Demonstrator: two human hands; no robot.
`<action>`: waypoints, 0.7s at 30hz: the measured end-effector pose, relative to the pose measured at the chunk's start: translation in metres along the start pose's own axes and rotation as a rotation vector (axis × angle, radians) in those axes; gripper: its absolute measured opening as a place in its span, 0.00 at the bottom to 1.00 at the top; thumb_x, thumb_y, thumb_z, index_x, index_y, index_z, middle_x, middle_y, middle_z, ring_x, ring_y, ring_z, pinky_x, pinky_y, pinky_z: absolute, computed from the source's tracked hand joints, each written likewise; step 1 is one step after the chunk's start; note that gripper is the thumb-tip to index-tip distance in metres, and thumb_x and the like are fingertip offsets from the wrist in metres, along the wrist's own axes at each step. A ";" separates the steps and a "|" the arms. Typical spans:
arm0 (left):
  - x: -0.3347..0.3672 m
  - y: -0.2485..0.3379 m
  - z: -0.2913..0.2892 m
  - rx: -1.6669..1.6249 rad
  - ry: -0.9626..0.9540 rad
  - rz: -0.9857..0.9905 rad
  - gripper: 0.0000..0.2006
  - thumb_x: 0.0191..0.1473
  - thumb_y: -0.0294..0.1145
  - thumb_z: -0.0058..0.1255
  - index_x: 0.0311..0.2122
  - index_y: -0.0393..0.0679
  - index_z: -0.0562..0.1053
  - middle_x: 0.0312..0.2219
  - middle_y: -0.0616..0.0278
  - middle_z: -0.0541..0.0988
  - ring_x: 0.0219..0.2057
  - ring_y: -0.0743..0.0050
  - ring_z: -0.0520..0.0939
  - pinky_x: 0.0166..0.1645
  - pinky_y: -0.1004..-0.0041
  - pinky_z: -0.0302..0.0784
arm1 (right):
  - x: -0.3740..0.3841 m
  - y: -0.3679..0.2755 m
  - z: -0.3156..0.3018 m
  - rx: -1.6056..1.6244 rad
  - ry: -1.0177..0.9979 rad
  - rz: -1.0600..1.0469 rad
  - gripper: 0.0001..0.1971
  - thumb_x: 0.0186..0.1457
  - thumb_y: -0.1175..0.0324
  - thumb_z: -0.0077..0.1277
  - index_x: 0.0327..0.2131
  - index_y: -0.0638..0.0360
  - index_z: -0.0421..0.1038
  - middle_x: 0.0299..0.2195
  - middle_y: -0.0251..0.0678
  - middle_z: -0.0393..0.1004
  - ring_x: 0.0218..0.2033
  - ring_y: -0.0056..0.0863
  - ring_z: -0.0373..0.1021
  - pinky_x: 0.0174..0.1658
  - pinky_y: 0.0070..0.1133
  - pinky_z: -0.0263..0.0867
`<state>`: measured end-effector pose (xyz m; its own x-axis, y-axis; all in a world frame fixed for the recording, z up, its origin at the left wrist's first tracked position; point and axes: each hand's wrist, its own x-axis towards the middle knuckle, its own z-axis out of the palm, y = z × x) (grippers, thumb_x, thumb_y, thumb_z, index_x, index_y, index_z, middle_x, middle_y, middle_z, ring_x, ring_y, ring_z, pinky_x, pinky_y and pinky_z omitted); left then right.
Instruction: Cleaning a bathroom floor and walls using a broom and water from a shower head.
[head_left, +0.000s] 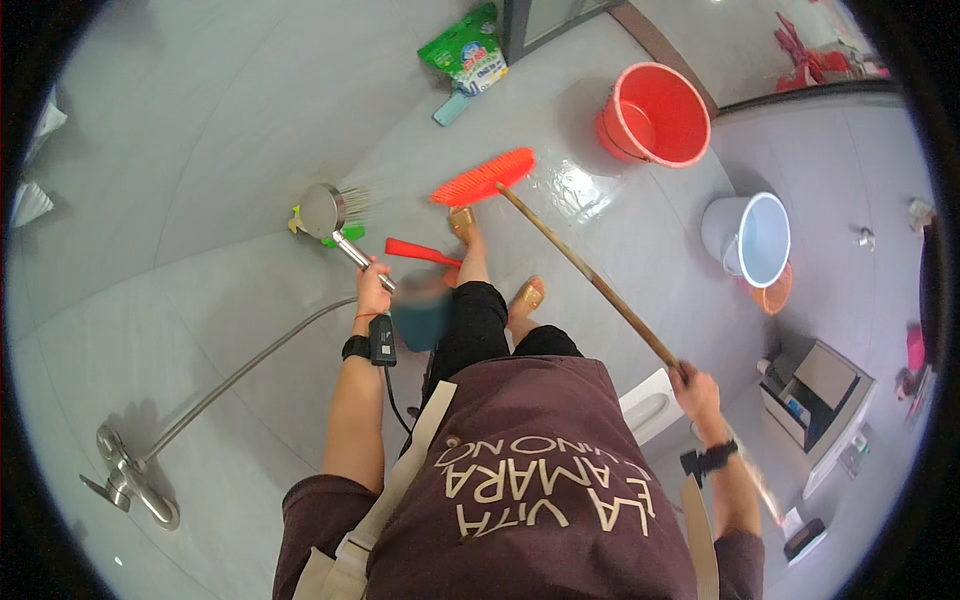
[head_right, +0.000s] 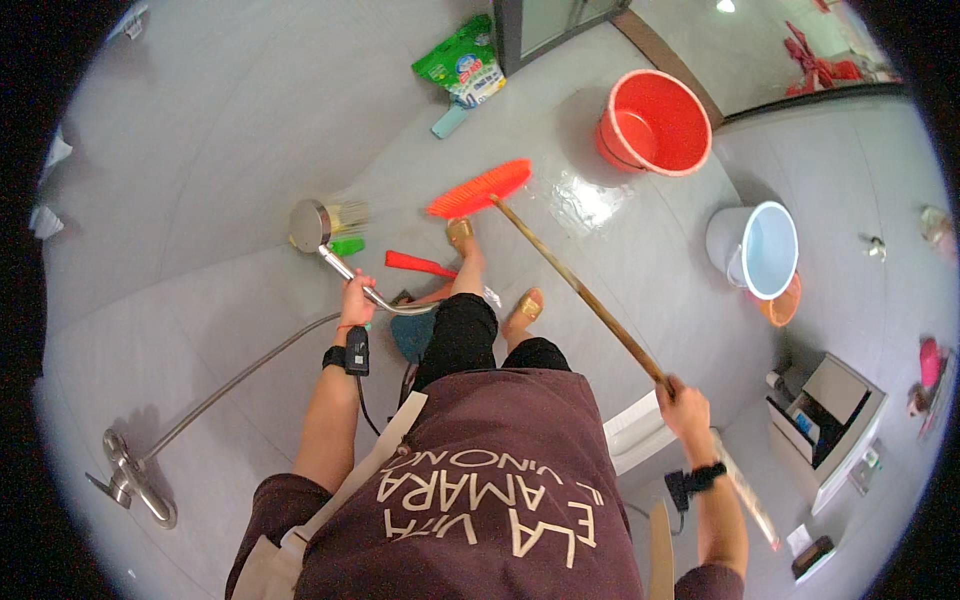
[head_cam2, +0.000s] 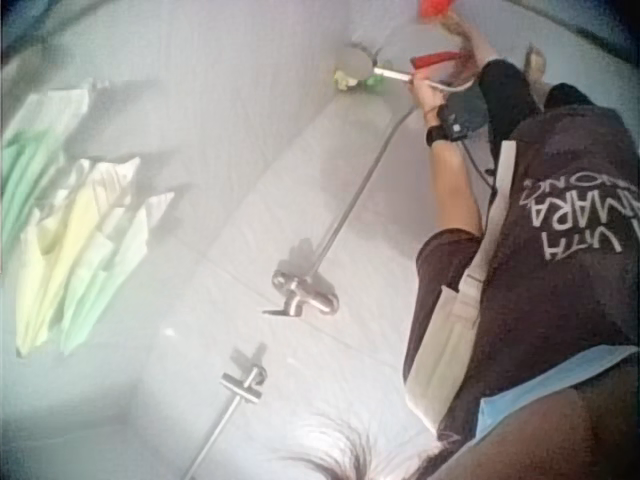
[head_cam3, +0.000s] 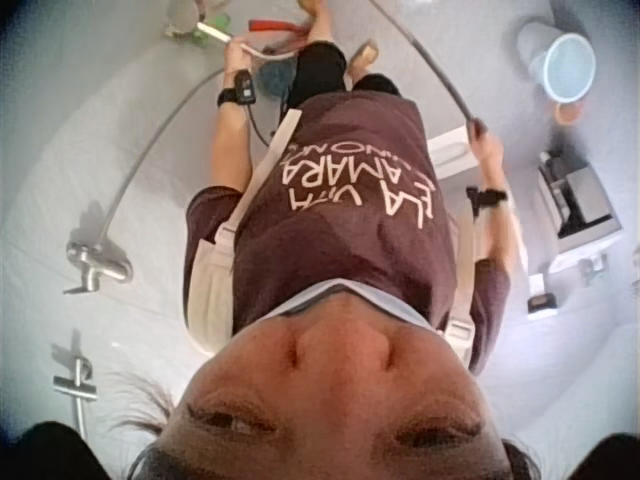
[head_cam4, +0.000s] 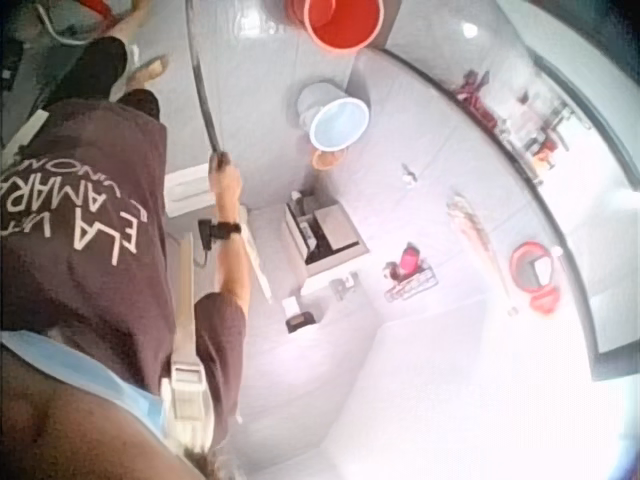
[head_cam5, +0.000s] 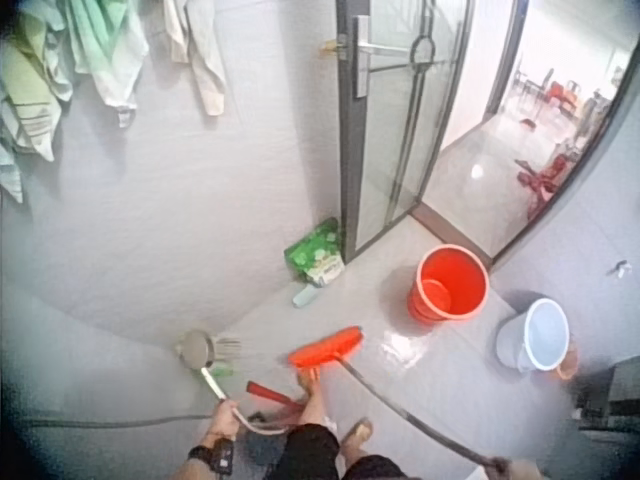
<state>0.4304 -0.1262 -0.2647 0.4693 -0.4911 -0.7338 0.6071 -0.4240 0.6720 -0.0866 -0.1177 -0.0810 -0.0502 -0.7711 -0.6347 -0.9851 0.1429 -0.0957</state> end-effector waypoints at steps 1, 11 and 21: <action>-0.003 0.009 0.002 -0.001 0.012 0.000 0.16 0.34 0.23 0.41 0.34 0.47 0.58 0.23 0.66 0.63 0.25 0.76 0.66 0.25 0.68 0.63 | 0.027 -0.017 -0.004 -0.018 -0.013 -0.047 0.12 0.46 0.59 0.37 0.27 0.55 0.66 0.18 0.45 0.66 0.22 0.45 0.64 0.26 0.33 0.60; 0.015 0.025 -0.006 0.010 0.069 0.043 0.18 0.35 0.20 0.40 0.37 0.41 0.58 0.26 0.63 0.63 0.28 0.75 0.66 0.31 0.76 0.62 | 0.217 -0.211 0.031 -0.142 -0.121 -0.295 0.15 0.48 0.57 0.33 0.33 0.57 0.62 0.24 0.44 0.69 0.27 0.41 0.67 0.30 0.31 0.63; 0.006 0.039 0.010 0.223 -0.038 0.219 0.18 0.37 0.19 0.40 0.38 0.37 0.59 0.29 0.65 0.63 0.29 0.79 0.63 0.34 0.80 0.59 | 0.145 -0.149 0.090 -0.023 -0.175 -0.116 0.17 0.48 0.55 0.32 0.34 0.56 0.62 0.25 0.45 0.69 0.29 0.41 0.66 0.33 0.31 0.61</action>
<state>0.4507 -0.1531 -0.2421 0.5466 -0.6157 -0.5676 0.3363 -0.4594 0.8221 0.0681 -0.1948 -0.2282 0.0914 -0.6615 -0.7443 -0.9862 0.0435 -0.1597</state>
